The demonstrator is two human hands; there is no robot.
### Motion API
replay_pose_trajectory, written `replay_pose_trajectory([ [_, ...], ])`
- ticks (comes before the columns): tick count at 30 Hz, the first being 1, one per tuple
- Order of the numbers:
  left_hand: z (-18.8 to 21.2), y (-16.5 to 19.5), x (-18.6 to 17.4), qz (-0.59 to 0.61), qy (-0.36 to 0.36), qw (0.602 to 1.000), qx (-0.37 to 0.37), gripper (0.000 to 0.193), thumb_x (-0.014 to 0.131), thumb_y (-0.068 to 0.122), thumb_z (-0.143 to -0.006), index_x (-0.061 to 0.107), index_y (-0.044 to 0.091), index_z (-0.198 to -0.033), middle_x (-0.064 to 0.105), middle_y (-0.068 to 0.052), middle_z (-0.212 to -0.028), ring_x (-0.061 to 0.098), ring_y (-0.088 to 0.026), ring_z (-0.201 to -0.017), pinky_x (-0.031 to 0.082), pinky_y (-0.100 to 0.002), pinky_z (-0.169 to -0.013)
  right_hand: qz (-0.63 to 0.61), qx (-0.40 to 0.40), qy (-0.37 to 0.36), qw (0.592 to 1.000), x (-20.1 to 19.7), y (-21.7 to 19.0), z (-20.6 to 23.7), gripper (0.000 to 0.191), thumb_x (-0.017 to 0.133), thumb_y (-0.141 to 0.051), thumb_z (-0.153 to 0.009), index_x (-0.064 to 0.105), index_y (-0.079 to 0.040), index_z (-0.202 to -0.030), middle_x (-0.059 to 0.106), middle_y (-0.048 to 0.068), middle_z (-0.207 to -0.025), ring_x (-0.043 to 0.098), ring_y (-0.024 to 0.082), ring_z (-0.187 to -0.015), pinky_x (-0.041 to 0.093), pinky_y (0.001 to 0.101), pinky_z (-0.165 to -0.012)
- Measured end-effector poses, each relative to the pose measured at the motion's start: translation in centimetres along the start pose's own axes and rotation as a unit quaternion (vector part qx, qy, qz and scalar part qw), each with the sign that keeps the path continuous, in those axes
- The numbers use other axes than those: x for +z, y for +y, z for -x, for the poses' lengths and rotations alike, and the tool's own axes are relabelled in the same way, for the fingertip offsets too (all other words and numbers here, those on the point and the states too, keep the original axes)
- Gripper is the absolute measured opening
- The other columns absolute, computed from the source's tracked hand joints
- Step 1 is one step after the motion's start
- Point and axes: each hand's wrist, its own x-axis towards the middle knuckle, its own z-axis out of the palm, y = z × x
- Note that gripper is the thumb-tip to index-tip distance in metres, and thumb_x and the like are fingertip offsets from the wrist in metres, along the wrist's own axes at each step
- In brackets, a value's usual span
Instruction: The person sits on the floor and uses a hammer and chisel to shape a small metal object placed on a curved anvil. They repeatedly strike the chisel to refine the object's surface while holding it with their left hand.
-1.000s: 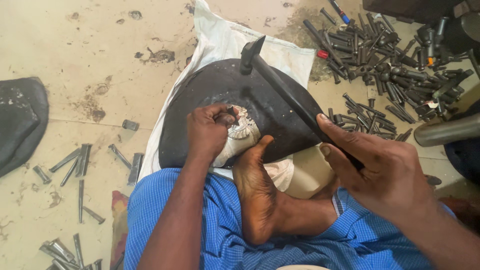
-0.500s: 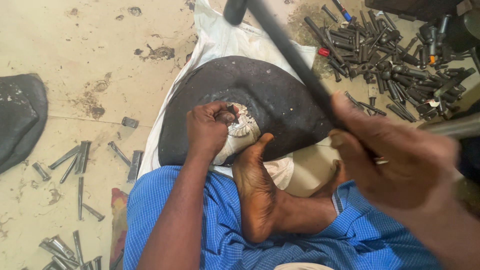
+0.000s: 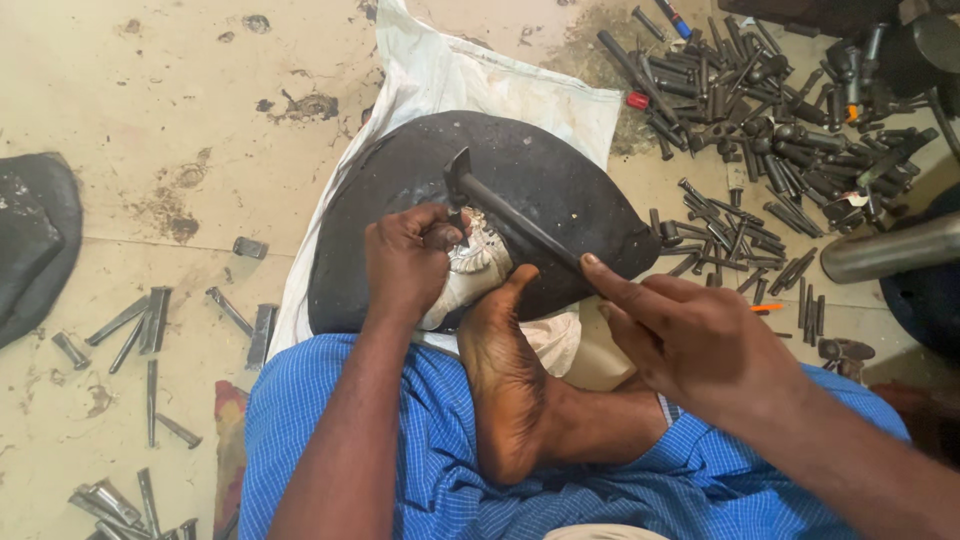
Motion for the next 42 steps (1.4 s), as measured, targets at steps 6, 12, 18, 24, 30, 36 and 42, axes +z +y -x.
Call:
replay_pose_trajectory([
  [6, 0.2, -0.3, 0.1, 0.000, 0.011, 0.999, 0.045, 0.017, 0.075, 0.004, -0.081, 0.081, 0.012, -0.095, 0.079, -0.011, -0.084, 0.079, -0.018, -0.074, 0.056, -0.033, -0.064, -0.004, -0.004, 0.075, 0.997, 0.3, -0.8, 0.7, 0.048, 0.073, -0.012, -0.089, 0.066, -0.008, -0.136, 0.065, 0.007, -0.070, 0.062, 0.014, -0.050, 0.050, 0.0331, -0.045],
  [12, 0.5, -0.4, 0.1, -0.038, 0.019, 0.997, 0.068, 0.018, 0.076, 0.005, -0.081, 0.081, 0.013, -0.096, 0.077, -0.012, -0.084, 0.078, -0.022, -0.073, 0.055, -0.034, -0.063, -0.009, 0.005, 0.093, 0.996, 1.3, -0.1, 2.1, 0.043, 0.073, -0.011, -0.089, 0.068, -0.007, -0.132, 0.066, 0.006, -0.069, 0.061, 0.014, -0.047, 0.050, 0.0329, -0.044],
  [18, 0.5, -0.4, 0.3, -0.033, 0.018, 0.996, 0.081, 0.019, 0.076, 0.006, -0.082, 0.081, 0.012, -0.099, 0.078, -0.011, -0.085, 0.078, -0.021, -0.073, 0.055, -0.033, -0.064, 0.024, 0.035, 0.072, 0.997, 2.5, 0.4, 3.0, 0.048, 0.076, -0.011, -0.084, 0.070, -0.008, -0.131, 0.067, 0.009, -0.070, 0.062, 0.020, -0.047, 0.051, 0.0357, -0.045],
  [24, 0.7, -0.4, 0.4, -0.008, 0.016, 0.997, 0.081, 0.019, 0.075, 0.005, -0.083, 0.081, 0.012, -0.099, 0.079, -0.009, -0.088, 0.080, -0.017, -0.076, 0.057, -0.031, -0.066, 0.028, -0.033, 0.124, 0.991, 3.8, 0.9, 4.2, 0.043, 0.074, -0.008, -0.089, 0.069, -0.007, -0.131, 0.068, 0.008, -0.079, 0.065, 0.022, -0.061, 0.062, 0.0362, -0.076],
  [30, 1.0, -0.9, 0.4, -0.049, 0.032, 0.992, 0.108, 0.016, 0.079, 0.008, -0.082, 0.081, 0.012, -0.098, 0.078, -0.010, -0.087, 0.078, -0.022, -0.077, 0.056, -0.032, -0.066, 0.022, -0.015, 0.147, 0.989, 4.5, 1.0, 4.9, 0.046, 0.078, -0.008, -0.086, 0.067, -0.008, -0.131, 0.071, 0.012, -0.086, 0.070, 0.023, -0.066, 0.057, 0.0319, -0.065],
  [36, 1.0, -1.4, 0.6, -0.032, 0.037, 0.986, 0.157, 0.015, 0.077, 0.008, -0.084, 0.079, 0.014, -0.098, 0.078, -0.009, -0.088, 0.078, -0.023, -0.078, 0.058, -0.034, -0.068, 0.050, -0.007, 0.152, 0.987, 5.1, 1.0, 5.5, 0.047, 0.078, -0.008, -0.085, 0.067, -0.010, -0.131, 0.072, 0.011, -0.086, 0.068, 0.024, -0.063, 0.055, 0.0349, -0.060],
  [42, 1.1, -1.5, 0.7, -0.096, 0.048, 0.977, 0.187, 0.015, 0.082, 0.013, -0.083, 0.080, 0.013, -0.098, 0.075, -0.012, -0.086, 0.074, -0.030, -0.076, 0.055, -0.039, -0.066, 0.014, 0.001, 0.135, 0.991, 6.0, 1.0, 6.0, 0.051, 0.077, -0.006, -0.086, 0.066, -0.008, -0.136, 0.065, 0.006, -0.075, 0.063, 0.018, -0.055, 0.053, 0.0326, -0.054],
])
